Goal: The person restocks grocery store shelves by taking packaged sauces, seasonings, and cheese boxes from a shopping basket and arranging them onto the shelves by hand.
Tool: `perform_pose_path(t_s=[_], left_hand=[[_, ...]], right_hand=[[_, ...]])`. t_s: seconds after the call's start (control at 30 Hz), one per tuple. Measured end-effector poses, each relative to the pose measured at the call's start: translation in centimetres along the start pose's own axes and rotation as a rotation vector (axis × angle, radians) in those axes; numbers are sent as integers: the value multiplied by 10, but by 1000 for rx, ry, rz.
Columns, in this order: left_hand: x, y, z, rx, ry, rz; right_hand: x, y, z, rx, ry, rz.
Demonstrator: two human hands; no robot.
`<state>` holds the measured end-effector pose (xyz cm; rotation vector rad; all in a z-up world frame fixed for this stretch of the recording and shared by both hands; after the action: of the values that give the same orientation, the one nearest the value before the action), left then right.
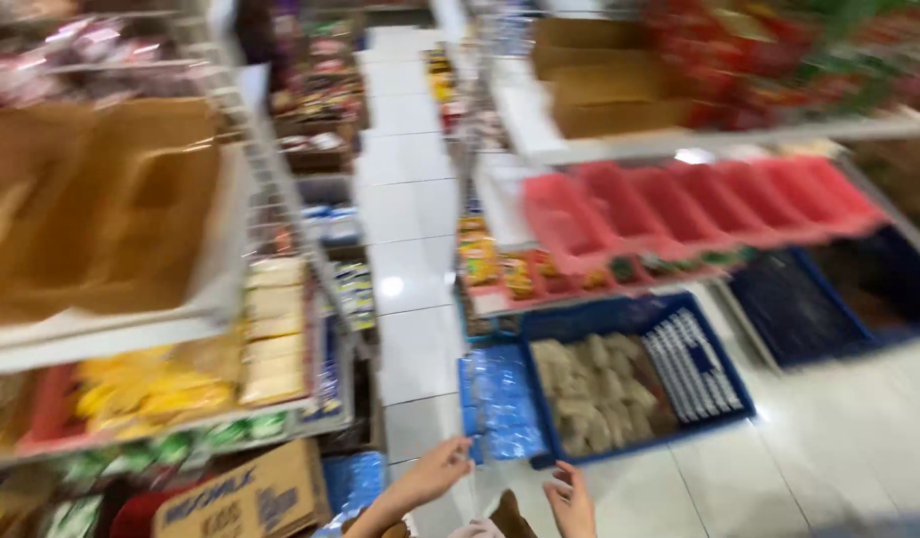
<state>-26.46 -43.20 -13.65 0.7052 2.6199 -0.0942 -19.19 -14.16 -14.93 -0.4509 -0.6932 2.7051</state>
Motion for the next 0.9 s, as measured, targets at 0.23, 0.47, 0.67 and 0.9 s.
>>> perform_pose_path(t_s=[0.23, 0.47, 0.67, 0.9], left_hand=[[14, 198, -11, 246, 24, 491], [9, 402, -11, 278, 163, 803], [-19, 507, -43, 326, 128, 1025], [1, 601, -66, 393, 68, 1168]], right_hand=[[-128, -166, -99, 77, 219, -415], [-251, -257, -127, 135, 356, -595], [-307, -302, -138, 262, 501, -766], [-320, -345, -179, 326, 638, -884]])
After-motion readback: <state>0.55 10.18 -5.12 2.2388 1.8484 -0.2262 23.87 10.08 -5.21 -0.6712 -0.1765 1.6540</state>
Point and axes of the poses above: each hand's wrist, its own x-axis towards the middle knuckle, its own y-axis out of the palm, z = x × y, the point moved 4 cm from there along x, towards the middle knuckle, and after that the axes turned 11 degrees about -x, right-handed, at the moved point
